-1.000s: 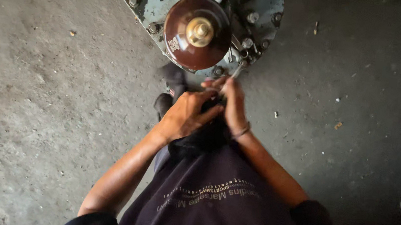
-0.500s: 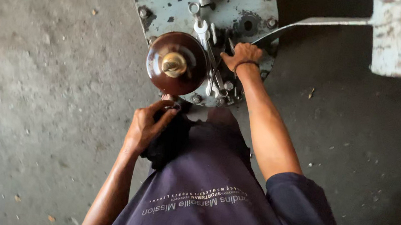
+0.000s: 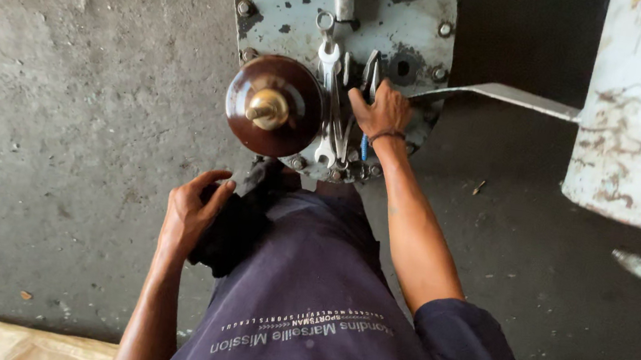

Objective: The person works on a transformer assembly lying on the workshop floor, using wrenches to loosen and tighten the brass fittings on its porcelain bushings. They reposition around the unit, wipe parts with a black cloth, and at one point handle a hammer before walking away.

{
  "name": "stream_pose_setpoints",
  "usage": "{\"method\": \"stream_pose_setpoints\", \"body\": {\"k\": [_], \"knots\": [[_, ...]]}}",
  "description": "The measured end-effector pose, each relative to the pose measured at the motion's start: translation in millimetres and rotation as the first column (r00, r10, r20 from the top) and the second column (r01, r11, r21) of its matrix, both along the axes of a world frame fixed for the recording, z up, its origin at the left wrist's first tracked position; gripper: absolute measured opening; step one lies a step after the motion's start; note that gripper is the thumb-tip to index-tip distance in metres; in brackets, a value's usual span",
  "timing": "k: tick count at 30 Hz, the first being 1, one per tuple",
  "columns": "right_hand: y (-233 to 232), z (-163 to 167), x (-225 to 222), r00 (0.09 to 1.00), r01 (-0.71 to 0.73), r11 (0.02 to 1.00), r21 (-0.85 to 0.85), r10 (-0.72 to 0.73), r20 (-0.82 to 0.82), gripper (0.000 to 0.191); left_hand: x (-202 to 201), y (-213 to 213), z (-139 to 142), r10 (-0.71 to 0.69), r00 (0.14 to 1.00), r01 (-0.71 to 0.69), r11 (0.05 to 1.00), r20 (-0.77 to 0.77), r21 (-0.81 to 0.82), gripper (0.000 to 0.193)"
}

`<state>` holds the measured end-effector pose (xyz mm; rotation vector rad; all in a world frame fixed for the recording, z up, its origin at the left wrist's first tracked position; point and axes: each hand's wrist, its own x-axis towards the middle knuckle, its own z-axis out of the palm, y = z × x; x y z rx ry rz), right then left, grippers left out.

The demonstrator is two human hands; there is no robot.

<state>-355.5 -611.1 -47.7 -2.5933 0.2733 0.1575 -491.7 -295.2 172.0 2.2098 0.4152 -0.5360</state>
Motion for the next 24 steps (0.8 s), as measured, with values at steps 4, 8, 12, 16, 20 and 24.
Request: {"method": "stream_pose_setpoints", "body": {"k": [4,8,12,16,20,24], "knots": [[-7.9,26.7,22.2,0.999,0.025,0.999,0.040,-0.026,0.024,0.053,9.9,-11.5,9.5,0.067,0.993,-0.065,0.998,0.093,-0.022,0.046],[-14.9,59.8,55.6,0.998,0.039,0.999,0.026,-0.040,0.042,0.051,38.5,-35.4,20.0,-0.119,0.869,0.071,0.991,0.480,0.116,0.086],[-29.2,87.2,103.3,0.998,0.050,0.998,0.049,-0.052,0.044,0.048,73.4,-50.4,28.4,-0.202,0.873,0.167,0.979,0.444,0.119,0.097],[-56.6,88.7,145.9,0.995,0.091,0.983,0.159,-0.083,-0.055,0.044,92.8,-61.0,31.0,-0.266,0.870,0.248,0.964,0.415,0.097,0.083],[-79.0,54.4,170.6,0.955,0.283,0.637,0.717,-0.119,-0.271,0.043,95.5,-71.0,28.1,-0.197,0.932,0.157,0.976,0.304,0.153,0.068],[-76.0,6.0,200.9,0.911,0.413,0.365,0.835,-0.170,-0.376,0.039,92.1,-81.1,25.6,-0.168,0.896,0.071,0.968,0.411,0.241,0.066]]}}
